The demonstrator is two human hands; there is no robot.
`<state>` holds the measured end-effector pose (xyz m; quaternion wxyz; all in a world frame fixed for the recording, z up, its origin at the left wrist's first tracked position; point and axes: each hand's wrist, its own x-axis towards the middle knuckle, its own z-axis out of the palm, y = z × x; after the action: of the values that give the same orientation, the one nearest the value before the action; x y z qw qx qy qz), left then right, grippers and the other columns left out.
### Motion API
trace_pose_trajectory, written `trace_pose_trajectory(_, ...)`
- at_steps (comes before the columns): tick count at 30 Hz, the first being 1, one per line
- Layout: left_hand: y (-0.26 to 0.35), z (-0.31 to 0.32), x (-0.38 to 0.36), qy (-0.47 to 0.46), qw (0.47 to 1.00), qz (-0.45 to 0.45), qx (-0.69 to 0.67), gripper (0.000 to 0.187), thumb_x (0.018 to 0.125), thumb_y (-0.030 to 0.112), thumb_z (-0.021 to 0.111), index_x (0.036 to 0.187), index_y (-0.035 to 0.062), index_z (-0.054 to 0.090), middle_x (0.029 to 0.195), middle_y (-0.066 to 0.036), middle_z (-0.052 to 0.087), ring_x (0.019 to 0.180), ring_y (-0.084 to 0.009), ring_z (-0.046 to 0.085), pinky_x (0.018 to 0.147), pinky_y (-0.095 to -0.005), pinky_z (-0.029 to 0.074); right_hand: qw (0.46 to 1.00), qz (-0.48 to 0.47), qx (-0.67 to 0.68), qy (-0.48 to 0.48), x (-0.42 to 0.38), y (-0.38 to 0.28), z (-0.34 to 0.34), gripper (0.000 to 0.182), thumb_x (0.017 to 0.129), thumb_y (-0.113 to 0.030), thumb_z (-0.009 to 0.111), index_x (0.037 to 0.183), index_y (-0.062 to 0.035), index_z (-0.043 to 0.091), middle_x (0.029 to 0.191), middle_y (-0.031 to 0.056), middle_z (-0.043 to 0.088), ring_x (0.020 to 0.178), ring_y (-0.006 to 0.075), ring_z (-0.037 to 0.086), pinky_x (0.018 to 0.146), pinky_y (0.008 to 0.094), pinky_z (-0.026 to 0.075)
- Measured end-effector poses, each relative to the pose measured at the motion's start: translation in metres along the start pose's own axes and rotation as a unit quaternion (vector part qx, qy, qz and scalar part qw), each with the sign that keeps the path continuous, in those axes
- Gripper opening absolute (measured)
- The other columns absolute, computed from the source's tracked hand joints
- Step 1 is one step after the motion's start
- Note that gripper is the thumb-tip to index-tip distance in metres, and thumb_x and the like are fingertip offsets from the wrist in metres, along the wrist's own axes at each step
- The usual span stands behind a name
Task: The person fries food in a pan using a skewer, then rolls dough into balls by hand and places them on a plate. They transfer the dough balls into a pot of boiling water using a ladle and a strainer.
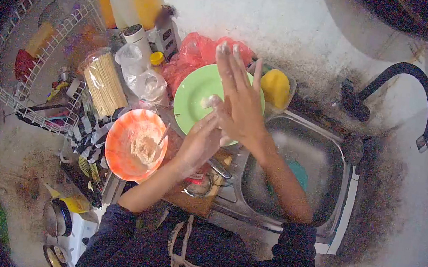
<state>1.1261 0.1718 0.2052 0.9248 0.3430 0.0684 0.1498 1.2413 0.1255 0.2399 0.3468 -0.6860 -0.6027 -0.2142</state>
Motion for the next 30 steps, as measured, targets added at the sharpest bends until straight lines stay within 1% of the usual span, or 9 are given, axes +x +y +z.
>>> trace_pose_trajectory(6, 0.026, -0.012, 0.022, -0.075, 0.967, 0.004, 0.243, 0.049, 0.089, 0.018, 0.049, 0.130, 0.0003, 0.029, 0.118, -0.008, 0.051, 0.106, -0.0147, 0.050, 0.089, -0.0249, 0.039, 1.000, 0.014, 0.008, 0.025, -0.001, 0.020, -0.019, 0.057, 0.088, -0.037, 0.032, 0.135, -0.0058, 0.021, 0.138, 0.0149, 0.025, 0.129, 0.0325, 0.019, 0.103, 0.0516, 0.004)
trace_pose_trajectory(9, 0.031, -0.032, 0.054, -0.096, 0.937, 0.106, 0.319, 0.046, 0.088, 0.016, 0.050, 0.128, 0.0024, 0.033, 0.109, -0.009, 0.057, 0.100, -0.0151, 0.054, 0.085, -0.0246, 0.041, 0.996, 0.059, 0.043, 0.052, -0.002, 0.026, -0.018, 0.051, 0.087, -0.029, 0.039, 0.132, -0.0059, 0.029, 0.134, 0.0150, 0.030, 0.126, 0.0325, 0.025, 0.103, 0.0460, 0.014)
trace_pose_trajectory(12, 0.041, -0.041, 0.066, -0.120, 0.877, 0.149, 0.442, 0.039, 0.085, 0.011, 0.052, 0.122, 0.0032, 0.042, 0.108, -0.009, 0.058, 0.099, -0.0146, 0.054, 0.084, -0.0260, 0.042, 0.994, 0.085, 0.061, 0.032, -0.011, 0.025, -0.016, 0.043, 0.083, -0.021, 0.050, 0.122, -0.0068, 0.041, 0.127, 0.0144, 0.039, 0.120, 0.0311, 0.035, 0.098, 0.0396, 0.028)
trace_pose_trajectory(14, 0.050, -0.042, 0.057, -0.107, 0.779, 0.222, 0.577, 0.034, 0.081, 0.008, 0.055, 0.114, 0.0018, 0.049, 0.107, -0.008, 0.058, 0.097, -0.0144, 0.055, 0.084, -0.0276, 0.043, 0.993, 0.097, 0.062, -0.004, -0.028, 0.019, -0.012, 0.037, 0.080, -0.017, 0.056, 0.115, -0.0072, 0.049, 0.123, 0.0139, 0.043, 0.115, 0.0299, 0.040, 0.094, 0.0365, 0.035)
trace_pose_trajectory(17, 0.064, -0.046, 0.037, -0.072, 0.776, 0.237, 0.580, 0.033, 0.078, 0.007, 0.058, 0.110, 0.0011, 0.052, 0.105, -0.008, 0.059, 0.096, -0.0147, 0.055, 0.085, -0.0288, 0.042, 0.984, 0.117, 0.131, -0.023, -0.039, -0.005, -0.031, 0.012, 0.076, -0.006, 0.059, 0.088, -0.0026, 0.059, 0.091, 0.0107, 0.059, 0.083, 0.0248, 0.057, 0.074, 0.0321, 0.045)
trace_pose_trajectory(21, 0.089, -0.045, -0.008, 0.004, 0.812, 0.220, 0.541, 0.031, 0.080, 0.006, 0.056, 0.110, -0.0004, 0.051, 0.104, -0.008, 0.059, 0.097, -0.0163, 0.054, 0.088, -0.0296, 0.040, 0.882, 0.115, 0.307, -0.339, -0.073, -0.033, -0.035, 0.018, 0.081, -0.010, 0.053, 0.097, -0.0049, 0.058, 0.094, 0.0098, 0.058, 0.078, 0.0237, 0.059, 0.066, 0.0318, 0.048)
trace_pose_trajectory(24, 0.086, -0.063, -0.028, 0.068, 0.845, 0.211, 0.486, 0.030, 0.081, 0.005, 0.053, 0.110, -0.0011, 0.050, 0.105, -0.009, 0.057, 0.099, -0.0171, 0.053, 0.088, -0.0301, 0.039, 0.923, 0.071, 0.125, -0.358, -0.110, -0.042, 0.017, 0.028, 0.076, -0.010, 0.051, 0.104, -0.0096, 0.056, 0.100, 0.0105, 0.055, 0.082, 0.0271, 0.059, 0.069, 0.0373, 0.049)
trace_pose_trajectory(28, 0.077, -0.080, -0.046, 0.095, 0.863, 0.215, 0.447, 0.030, 0.081, 0.004, 0.051, 0.111, -0.0014, 0.049, 0.106, -0.010, 0.057, 0.099, -0.0171, 0.053, 0.088, -0.0302, 0.040, 0.928, 0.073, 0.061, -0.361, -0.120, -0.043, 0.063, 0.036, 0.072, -0.010, 0.052, 0.107, -0.0108, 0.054, 0.107, 0.0082, 0.052, 0.085, 0.0259, 0.059, 0.067, 0.0378, 0.050)
trace_pose_trajectory(30, 0.076, -0.087, -0.053, 0.063, 0.864, 0.208, 0.455, 0.029, 0.082, 0.003, 0.049, 0.111, -0.0023, 0.048, 0.106, -0.011, 0.056, 0.099, -0.0170, 0.053, 0.088, -0.0307, 0.040, 0.948, -0.076, 0.056, -0.304, -0.120, -0.038, 0.083, 0.035, 0.072, -0.010, 0.051, 0.107, -0.0108, 0.055, 0.111, 0.0066, 0.051, 0.086, 0.0242, 0.060, 0.067, 0.0369, 0.050)
